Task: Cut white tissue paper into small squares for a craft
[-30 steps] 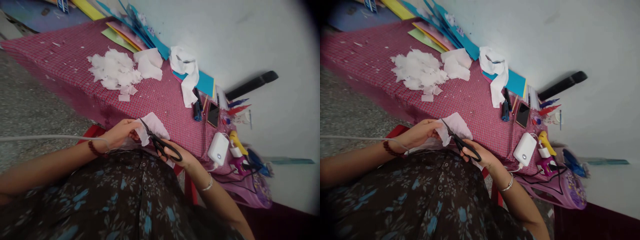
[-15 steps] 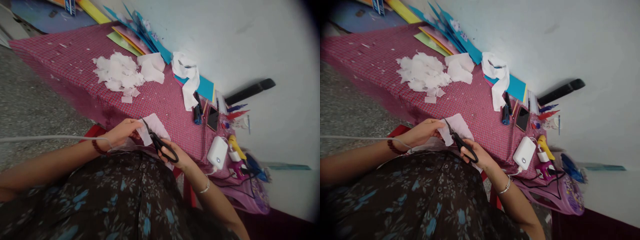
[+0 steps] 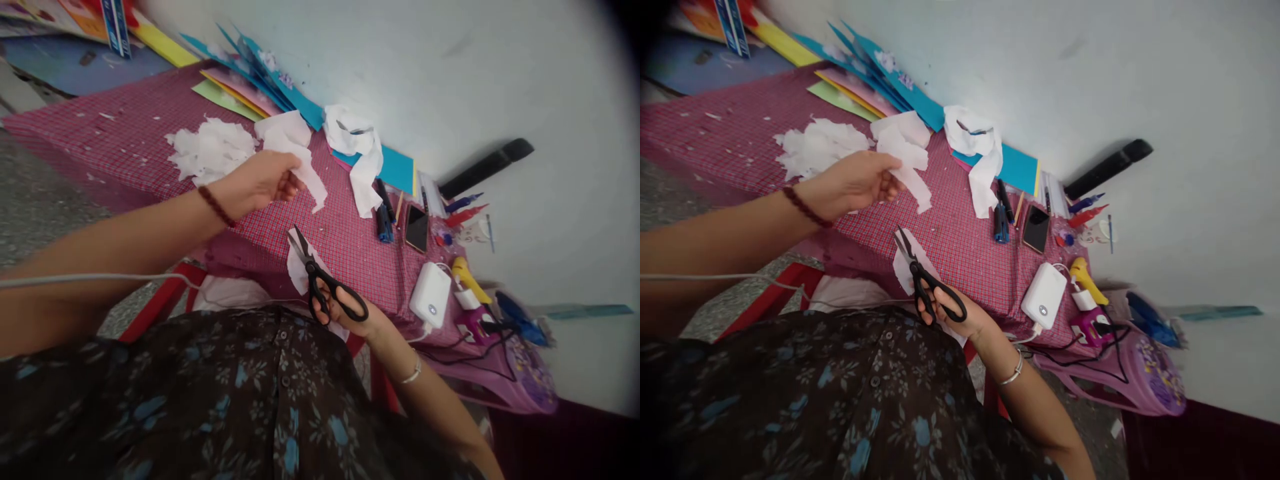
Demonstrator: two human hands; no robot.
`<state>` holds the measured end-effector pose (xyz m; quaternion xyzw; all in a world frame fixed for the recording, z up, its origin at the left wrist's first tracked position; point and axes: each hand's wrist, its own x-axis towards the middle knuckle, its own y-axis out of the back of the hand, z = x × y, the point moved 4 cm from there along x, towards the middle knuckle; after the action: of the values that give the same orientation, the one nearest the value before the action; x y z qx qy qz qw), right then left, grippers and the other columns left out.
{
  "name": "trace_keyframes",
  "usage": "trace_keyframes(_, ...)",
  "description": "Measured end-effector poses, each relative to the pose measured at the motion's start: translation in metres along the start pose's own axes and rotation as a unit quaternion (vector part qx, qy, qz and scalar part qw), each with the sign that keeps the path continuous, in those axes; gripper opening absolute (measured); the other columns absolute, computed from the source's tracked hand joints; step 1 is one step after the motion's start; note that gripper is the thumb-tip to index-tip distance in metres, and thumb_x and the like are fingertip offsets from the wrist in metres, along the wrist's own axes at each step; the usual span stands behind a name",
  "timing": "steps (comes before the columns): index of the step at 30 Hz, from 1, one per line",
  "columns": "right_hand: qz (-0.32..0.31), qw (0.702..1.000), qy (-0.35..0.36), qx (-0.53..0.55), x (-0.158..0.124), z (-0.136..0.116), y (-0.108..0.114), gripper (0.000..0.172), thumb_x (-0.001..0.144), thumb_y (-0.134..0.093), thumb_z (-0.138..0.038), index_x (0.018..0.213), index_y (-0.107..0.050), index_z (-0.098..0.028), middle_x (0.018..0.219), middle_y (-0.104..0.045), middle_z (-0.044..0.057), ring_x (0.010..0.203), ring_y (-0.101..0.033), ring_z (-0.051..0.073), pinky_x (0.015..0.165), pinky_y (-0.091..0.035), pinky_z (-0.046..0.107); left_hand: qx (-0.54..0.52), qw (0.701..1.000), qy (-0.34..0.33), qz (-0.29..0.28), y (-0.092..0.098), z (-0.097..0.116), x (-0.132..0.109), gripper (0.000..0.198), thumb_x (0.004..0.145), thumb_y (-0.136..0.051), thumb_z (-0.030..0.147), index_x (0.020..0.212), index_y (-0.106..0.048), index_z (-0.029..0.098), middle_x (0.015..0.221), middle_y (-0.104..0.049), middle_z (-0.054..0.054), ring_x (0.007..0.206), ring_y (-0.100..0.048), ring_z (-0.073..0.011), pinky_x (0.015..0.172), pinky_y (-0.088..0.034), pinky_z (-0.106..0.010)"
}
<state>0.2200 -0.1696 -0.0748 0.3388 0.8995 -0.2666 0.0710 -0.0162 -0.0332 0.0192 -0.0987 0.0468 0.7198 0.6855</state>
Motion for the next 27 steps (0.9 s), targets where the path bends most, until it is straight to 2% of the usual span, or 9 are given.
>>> trace_keyframes(2, 0.003, 1.000, 0.006, 0.005, -0.003, 0.000, 0.001, 0.059, 0.081, -0.067, -0.067, 0.113, -0.053, -0.020, 0.084, -0.061, 0.002, 0.065, -0.054, 0.013, 0.058, -0.042, 0.025, 0.155, 0.986, -0.057, -0.011, -0.009, 0.006, 0.016, 0.015, 0.086, -0.053, 0.019, 0.090, -0.062, 0.008, 0.079, -0.061, -0.009, 0.090, -0.064, -0.0254, 0.081, -0.045, -0.038)
trace_keyframes(4, 0.003, 1.000, 0.016, 0.009, -0.006, 0.000, 0.001, 0.059, 0.081, -0.067, -0.067, 0.114, -0.054, -0.020, 0.084, -0.061, 0.002, 0.065, -0.054, 0.013, 0.057, -0.042, 0.025, 0.342, 0.923, -0.173, -0.014, -0.015, 0.013, 0.015, 0.021, 0.082, -0.057, 0.018, 0.100, -0.065, 0.008, 0.092, -0.064, -0.012, 0.107, -0.060, -0.0316, 0.092, -0.042, -0.043)
trace_keyframes(6, 0.001, 1.000, 0.026, 0.014, -0.010, -0.002, 0.002, 0.059, 0.082, -0.066, -0.067, 0.115, -0.054, -0.020, 0.084, -0.061, 0.002, 0.064, -0.055, 0.012, 0.057, -0.042, 0.025, 0.473, 0.834, -0.284, 0.000, -0.017, 0.018, -0.003, 0.033, 0.081, -0.060, 0.020, 0.112, -0.064, 0.012, 0.107, -0.065, -0.014, 0.115, -0.055, -0.0325, 0.097, -0.039, -0.043)
trace_keyframes(8, 0.006, 0.999, 0.040, 0.010, -0.016, -0.006, 0.003, 0.058, 0.084, -0.065, -0.066, 0.116, -0.054, -0.019, 0.085, -0.060, 0.002, 0.063, -0.054, 0.012, 0.057, -0.041, 0.024, 0.513, 0.798, -0.316, 0.007, -0.013, 0.015, -0.030, 0.029, 0.085, -0.056, 0.025, 0.111, -0.065, 0.015, 0.106, -0.066, -0.012, 0.104, -0.057, -0.0278, 0.090, -0.041, -0.039)
trace_keyframes(10, 0.019, 0.998, 0.063, -0.024, -0.028, -0.010, 0.004, 0.058, 0.086, -0.062, -0.066, 0.117, -0.055, -0.018, 0.087, -0.058, 0.003, 0.065, -0.052, 0.012, 0.057, -0.041, 0.025, 0.499, 0.823, -0.270, -0.028, -0.004, 0.000, -0.060, 0.021, 0.088, -0.054, 0.033, 0.085, -0.065, 0.016, 0.079, -0.063, -0.006, 0.076, -0.056, -0.0197, 0.073, -0.041, -0.034)
trace_keyframes(13, 0.029, 0.990, 0.074, -0.115, -0.054, -0.012, 0.006, 0.057, 0.088, -0.060, -0.065, 0.119, -0.056, -0.017, 0.092, -0.057, 0.004, 0.070, -0.052, 0.013, 0.061, -0.042, 0.026, 0.375, 0.903, -0.104, -0.181, 0.006, -0.046, -0.100, 0.035, 0.087, -0.055, 0.045, 0.065, -0.057, 0.018, 0.060, -0.051, 0.000, 0.059, -0.048, -0.0136, 0.058, -0.035, -0.028)
trace_keyframes(19, 0.034, 0.990, -0.012, -0.140, -0.106, 0.020, 0.010, 0.062, 0.084, -0.068, -0.064, 0.124, -0.053, -0.018, 0.092, -0.055, 0.003, 0.072, -0.051, 0.012, 0.061, -0.041, 0.026, -0.001, 0.949, 0.224, -0.222, -0.010, -0.131, -0.134, 0.036, 0.075, -0.075, 0.040, 0.103, -0.065, 0.019, 0.103, -0.070, -0.008, 0.083, -0.065, -0.0174, 0.069, -0.050, -0.028)
trace_keyframes(23, 0.059, 0.985, -0.058, -0.150, -0.120, 0.041, 0.018, 0.062, 0.084, -0.068, -0.062, 0.127, -0.051, -0.019, 0.094, -0.053, 0.003, 0.074, -0.050, 0.013, 0.061, -0.041, 0.026, -0.140, 0.943, 0.250, -0.168, -0.041, -0.136, -0.124, 0.028, 0.070, -0.079, 0.033, 0.088, -0.065, 0.017, 0.086, -0.068, -0.005, 0.076, -0.062, -0.0149, 0.066, -0.050, -0.026)
trace_keyframes(27, 0.064, 0.981, -0.058, -0.176, -0.113, 0.044, 0.021, 0.067, 0.084, -0.069, -0.063, 0.129, -0.048, -0.018, 0.098, -0.052, 0.004, 0.079, -0.050, 0.013, 0.065, -0.043, 0.026, -0.113, 0.962, 0.213, -0.131, -0.053, -0.129, -0.121, 0.021, 0.071, -0.075, 0.033, 0.078, -0.065, 0.016, 0.072, -0.065, -0.002, 0.061, -0.055, -0.0120, 0.059, -0.045, -0.025)
